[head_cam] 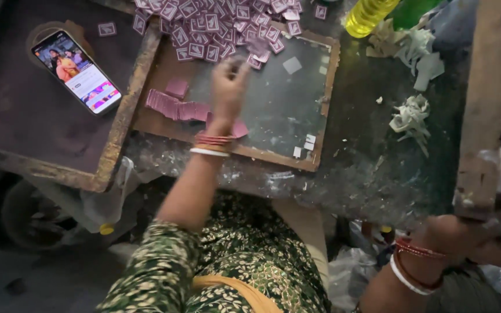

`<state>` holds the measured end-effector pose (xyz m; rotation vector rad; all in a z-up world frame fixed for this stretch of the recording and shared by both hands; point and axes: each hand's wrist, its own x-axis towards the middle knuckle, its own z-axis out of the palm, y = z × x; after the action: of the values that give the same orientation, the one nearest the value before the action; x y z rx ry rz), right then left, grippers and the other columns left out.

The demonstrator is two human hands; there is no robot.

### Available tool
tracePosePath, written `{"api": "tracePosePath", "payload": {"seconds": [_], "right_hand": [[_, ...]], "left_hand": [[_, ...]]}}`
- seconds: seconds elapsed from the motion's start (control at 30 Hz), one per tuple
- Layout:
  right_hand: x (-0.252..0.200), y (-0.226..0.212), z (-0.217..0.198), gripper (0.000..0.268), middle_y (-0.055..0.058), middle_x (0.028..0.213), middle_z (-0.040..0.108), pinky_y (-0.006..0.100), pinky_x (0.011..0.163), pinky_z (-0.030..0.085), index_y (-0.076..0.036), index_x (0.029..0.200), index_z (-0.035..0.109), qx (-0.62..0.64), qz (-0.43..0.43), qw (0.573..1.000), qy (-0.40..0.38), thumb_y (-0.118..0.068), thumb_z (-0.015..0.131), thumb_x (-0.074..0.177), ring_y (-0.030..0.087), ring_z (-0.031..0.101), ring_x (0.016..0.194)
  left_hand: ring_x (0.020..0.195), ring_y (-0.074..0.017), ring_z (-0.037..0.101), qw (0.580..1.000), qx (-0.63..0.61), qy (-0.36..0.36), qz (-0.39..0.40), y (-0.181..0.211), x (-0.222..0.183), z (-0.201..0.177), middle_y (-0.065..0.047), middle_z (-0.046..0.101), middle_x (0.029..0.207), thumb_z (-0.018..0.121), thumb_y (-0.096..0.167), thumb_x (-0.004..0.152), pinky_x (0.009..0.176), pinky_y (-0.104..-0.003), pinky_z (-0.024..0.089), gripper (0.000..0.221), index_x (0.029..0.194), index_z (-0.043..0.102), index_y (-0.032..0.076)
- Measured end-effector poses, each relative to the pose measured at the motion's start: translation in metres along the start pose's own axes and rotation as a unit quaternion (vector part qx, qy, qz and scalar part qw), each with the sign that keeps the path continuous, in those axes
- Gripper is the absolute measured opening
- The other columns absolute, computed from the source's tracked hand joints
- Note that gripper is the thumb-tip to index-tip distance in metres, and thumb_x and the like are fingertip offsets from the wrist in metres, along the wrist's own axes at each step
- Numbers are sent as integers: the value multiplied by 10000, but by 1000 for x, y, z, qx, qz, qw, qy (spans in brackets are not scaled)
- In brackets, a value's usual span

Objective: Manually screen printing onto small garment labels using a hand-held screen frame and squeegee.

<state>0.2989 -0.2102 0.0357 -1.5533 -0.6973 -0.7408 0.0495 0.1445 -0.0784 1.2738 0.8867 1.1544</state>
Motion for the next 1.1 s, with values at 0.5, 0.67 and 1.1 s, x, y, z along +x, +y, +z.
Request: {"api": "tracePosePath", "payload": {"seconds": [0.5,0.67,1.1], "right_hand": [[6,-2,-4,260,231,1082,657,403,756,534,88,1239,559,-379,-489,785,-19,-167,567,1194,295,678,906],[-7,-1,10,301,240,943,607,471,691,462,112,1075,576,-101,-241,965,11,-159,596,1204,329,596,785],[1,-22,9,340,249,1146,663,464,826,542,131,1293,522,-37,-197,979,-43,-202,539,1227,319,660,955]], "left_hand": [[899,-298,672,855,476,-76,190,6,-99,-38,-86,723,902,712,240,910,793,-427,537,180,812,760,97],[961,-290,671,853,439,-173,225,-28,-138,6,-106,723,1006,655,184,957,796,-420,559,180,854,729,56],[1078,-289,656,835,411,-273,243,-53,-107,71,-69,708,1080,650,93,757,894,-396,552,209,929,767,77]]}}
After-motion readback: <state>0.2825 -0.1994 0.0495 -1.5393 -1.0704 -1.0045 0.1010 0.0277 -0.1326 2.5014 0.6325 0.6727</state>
